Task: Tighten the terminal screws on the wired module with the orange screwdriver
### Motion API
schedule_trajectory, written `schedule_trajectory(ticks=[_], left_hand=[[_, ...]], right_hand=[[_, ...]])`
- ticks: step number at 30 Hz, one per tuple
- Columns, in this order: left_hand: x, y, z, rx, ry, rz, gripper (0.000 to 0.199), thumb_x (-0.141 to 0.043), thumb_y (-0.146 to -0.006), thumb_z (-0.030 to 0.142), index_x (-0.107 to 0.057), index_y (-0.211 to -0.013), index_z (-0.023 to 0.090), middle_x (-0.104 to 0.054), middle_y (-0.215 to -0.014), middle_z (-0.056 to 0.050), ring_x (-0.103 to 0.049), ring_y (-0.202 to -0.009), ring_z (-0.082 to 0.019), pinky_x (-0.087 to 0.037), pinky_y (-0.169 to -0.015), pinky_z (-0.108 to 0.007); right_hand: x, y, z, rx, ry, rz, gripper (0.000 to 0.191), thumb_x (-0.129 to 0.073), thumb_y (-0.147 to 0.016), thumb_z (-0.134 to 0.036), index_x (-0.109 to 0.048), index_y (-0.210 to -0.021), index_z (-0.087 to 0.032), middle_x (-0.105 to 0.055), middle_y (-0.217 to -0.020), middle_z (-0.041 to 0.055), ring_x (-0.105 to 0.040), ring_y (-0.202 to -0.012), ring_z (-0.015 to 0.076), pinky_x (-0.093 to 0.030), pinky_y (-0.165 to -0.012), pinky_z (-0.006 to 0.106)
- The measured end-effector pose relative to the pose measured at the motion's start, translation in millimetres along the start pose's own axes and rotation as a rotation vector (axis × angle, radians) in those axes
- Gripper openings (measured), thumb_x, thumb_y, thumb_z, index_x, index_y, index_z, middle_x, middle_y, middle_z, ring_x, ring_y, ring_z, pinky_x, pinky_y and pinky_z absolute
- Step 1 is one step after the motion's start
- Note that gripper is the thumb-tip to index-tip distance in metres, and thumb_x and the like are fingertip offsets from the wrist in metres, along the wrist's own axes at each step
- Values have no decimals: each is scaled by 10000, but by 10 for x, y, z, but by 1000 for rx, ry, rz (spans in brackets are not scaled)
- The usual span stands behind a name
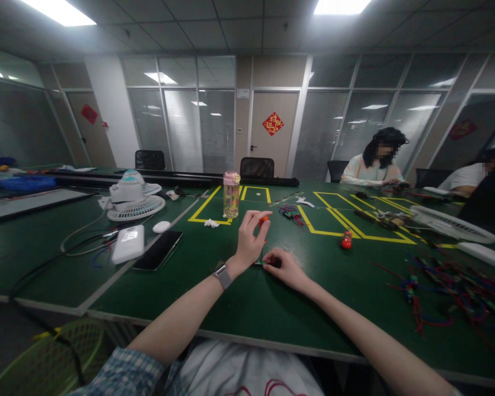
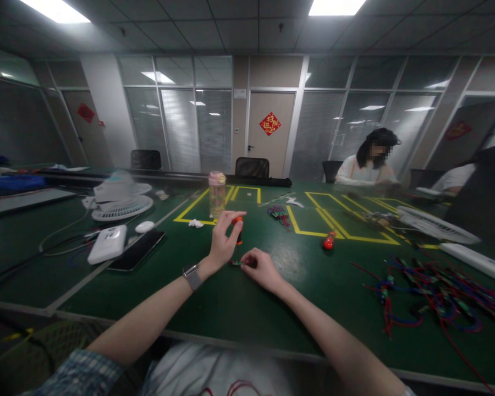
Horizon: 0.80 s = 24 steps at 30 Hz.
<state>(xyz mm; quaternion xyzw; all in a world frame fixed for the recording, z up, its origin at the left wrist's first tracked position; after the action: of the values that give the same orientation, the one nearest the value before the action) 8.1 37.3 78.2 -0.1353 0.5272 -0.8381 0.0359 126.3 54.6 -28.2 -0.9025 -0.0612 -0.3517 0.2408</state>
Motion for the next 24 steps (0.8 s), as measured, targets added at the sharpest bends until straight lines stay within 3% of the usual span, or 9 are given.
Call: schedule_trajectory(ticks=[24], left_hand=[[-22, 7, -4, -2, 20, -36, 228, -414, -929, 193, -579, -1087, 193, -580, -976, -50, -532, -922, -163, -422, -829, -289]], right_hand=[[-1, -2, 2, -4, -26, -5, 93, -629, -710, -140, -654, -796, -162, -592, -724, 10, -544, -668, 131, -441, -634, 247]])
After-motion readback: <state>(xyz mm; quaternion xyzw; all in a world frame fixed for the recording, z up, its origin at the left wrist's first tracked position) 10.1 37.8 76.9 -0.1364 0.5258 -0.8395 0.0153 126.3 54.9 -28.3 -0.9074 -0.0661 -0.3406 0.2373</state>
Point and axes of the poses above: each hand's wrist, its own y-axis away from the middle knuckle, its own x-axis out of the back of the hand, z = x × y, the point moved 8 cm from there along -y, towards the middle knuckle
